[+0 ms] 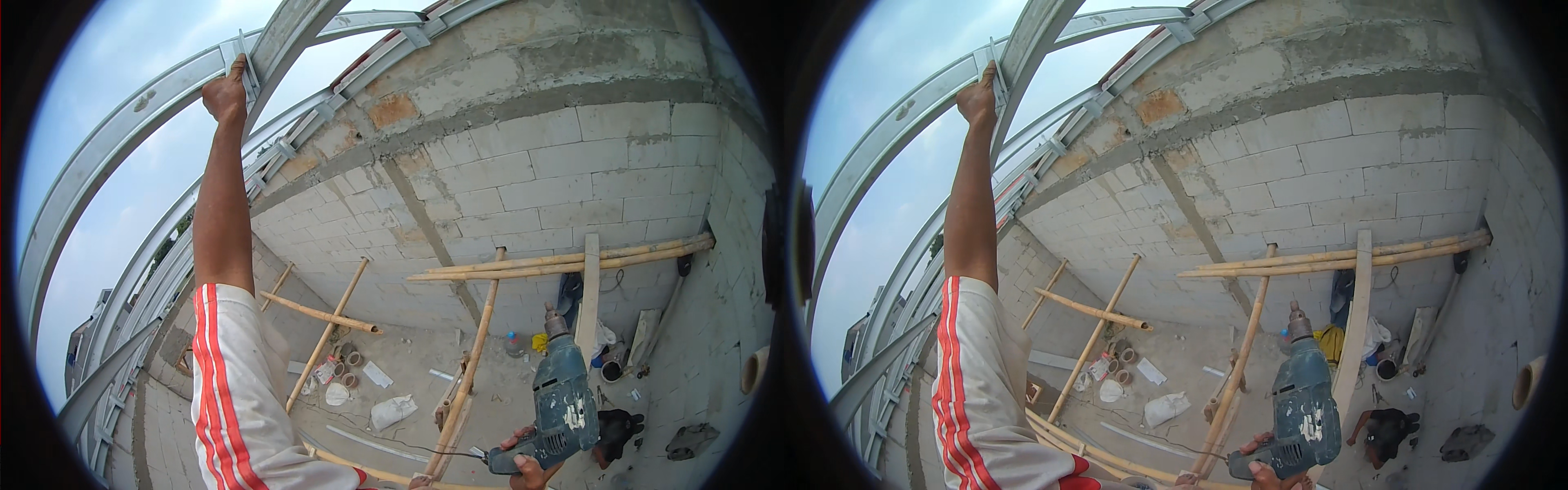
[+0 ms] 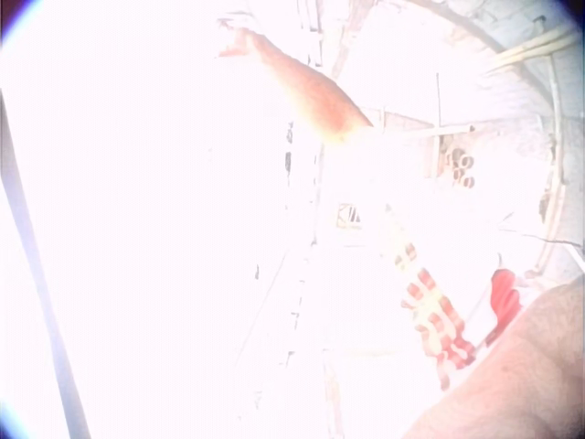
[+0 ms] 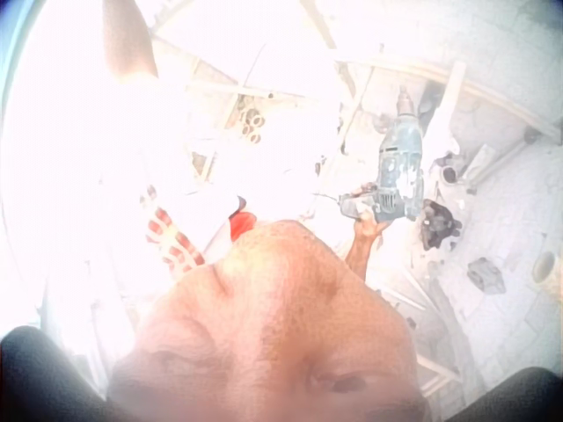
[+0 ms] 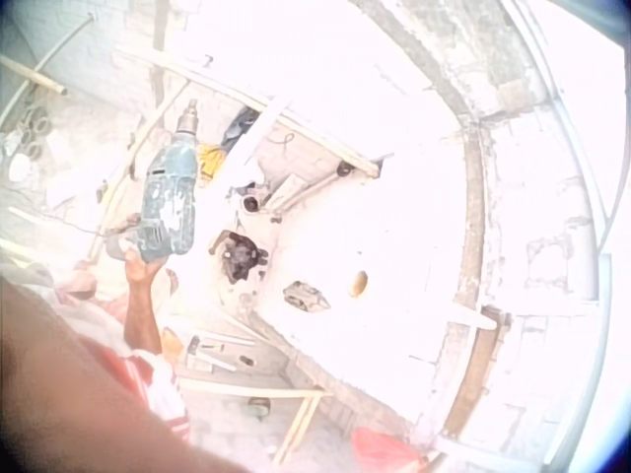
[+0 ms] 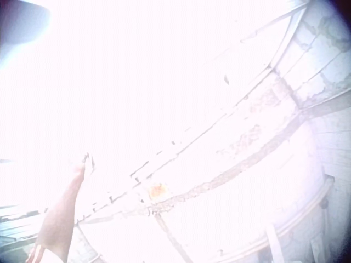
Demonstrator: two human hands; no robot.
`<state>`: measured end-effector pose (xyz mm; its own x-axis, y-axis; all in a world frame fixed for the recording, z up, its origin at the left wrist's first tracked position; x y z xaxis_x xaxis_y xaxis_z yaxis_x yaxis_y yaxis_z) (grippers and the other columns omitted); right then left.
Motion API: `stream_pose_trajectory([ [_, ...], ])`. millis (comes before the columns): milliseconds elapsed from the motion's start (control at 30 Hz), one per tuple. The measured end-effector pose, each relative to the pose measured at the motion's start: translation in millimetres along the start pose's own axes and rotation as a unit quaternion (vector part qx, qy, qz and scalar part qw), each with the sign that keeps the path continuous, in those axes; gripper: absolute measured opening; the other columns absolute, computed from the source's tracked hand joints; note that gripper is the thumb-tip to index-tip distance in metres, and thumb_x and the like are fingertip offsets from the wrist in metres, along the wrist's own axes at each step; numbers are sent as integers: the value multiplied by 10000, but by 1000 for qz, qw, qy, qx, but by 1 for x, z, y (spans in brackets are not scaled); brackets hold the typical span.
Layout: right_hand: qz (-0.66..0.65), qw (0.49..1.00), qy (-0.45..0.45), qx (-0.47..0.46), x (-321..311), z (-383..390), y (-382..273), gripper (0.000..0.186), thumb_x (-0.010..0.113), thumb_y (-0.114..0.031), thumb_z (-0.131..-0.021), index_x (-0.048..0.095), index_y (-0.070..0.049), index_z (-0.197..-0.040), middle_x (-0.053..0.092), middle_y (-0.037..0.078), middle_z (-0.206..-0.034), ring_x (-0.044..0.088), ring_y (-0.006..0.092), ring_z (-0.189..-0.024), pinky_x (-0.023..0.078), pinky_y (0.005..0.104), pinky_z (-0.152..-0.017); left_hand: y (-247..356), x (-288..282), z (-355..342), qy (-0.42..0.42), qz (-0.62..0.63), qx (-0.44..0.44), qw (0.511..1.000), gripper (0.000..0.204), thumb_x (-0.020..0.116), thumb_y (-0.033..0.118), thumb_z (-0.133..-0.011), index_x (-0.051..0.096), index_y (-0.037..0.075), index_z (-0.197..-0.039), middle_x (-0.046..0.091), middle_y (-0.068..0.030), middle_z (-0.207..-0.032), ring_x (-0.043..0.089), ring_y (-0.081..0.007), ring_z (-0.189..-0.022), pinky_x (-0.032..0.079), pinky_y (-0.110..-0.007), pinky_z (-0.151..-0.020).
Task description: The person places screws onto a power drill bit, positions metal brackets against the steel roof framing, and drives the screws into the frame using the drill.
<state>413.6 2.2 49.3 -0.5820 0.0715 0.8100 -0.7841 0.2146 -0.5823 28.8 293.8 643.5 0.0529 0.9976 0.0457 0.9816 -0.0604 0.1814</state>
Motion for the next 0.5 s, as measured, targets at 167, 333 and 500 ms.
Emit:
stream_pose_trajectory([
  [167,-13,997,26,66,20,-16,7,772,730,-94,-585,415,67,-1271,622,198,-948,682,294,-772,591,425,-658,-2,-9,-10,-77,1,-31,997,676,701,584,-808,589,-25,-537,583,-163,-541,524,-277,-506,460,-445,-587],
  [333,27,999,0,35,50,-25,-8,751,695,-111,-580,431,91,-1254,622,201,-952,681,296,-753,593,414,-674,2,4,18,-212,105,-72,969,529,578,456,-915,633,-60,-810,598,-163,-638,605,-247,-619,494,-404,-578],
  [500,31,999,-23,26,75,-13,-16,725,687,-97,-582,453,95,-1241,623,201,-952,684,299,-759,589,417,-692,12,-18,26,-252,184,-68,948,393,597,338,-916,629,-53,-887,563,-85,-621,590,-186,-582,491,-326,-453],
])
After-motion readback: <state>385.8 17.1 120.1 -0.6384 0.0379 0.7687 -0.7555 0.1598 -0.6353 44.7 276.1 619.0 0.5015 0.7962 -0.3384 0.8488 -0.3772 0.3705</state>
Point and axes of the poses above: each hand's wrist, its own z-axis away from the middle knuckle, its own x-axis out of the palm, y = z × x, the point moved 4 cm from there along -z, towards the middle knuckle
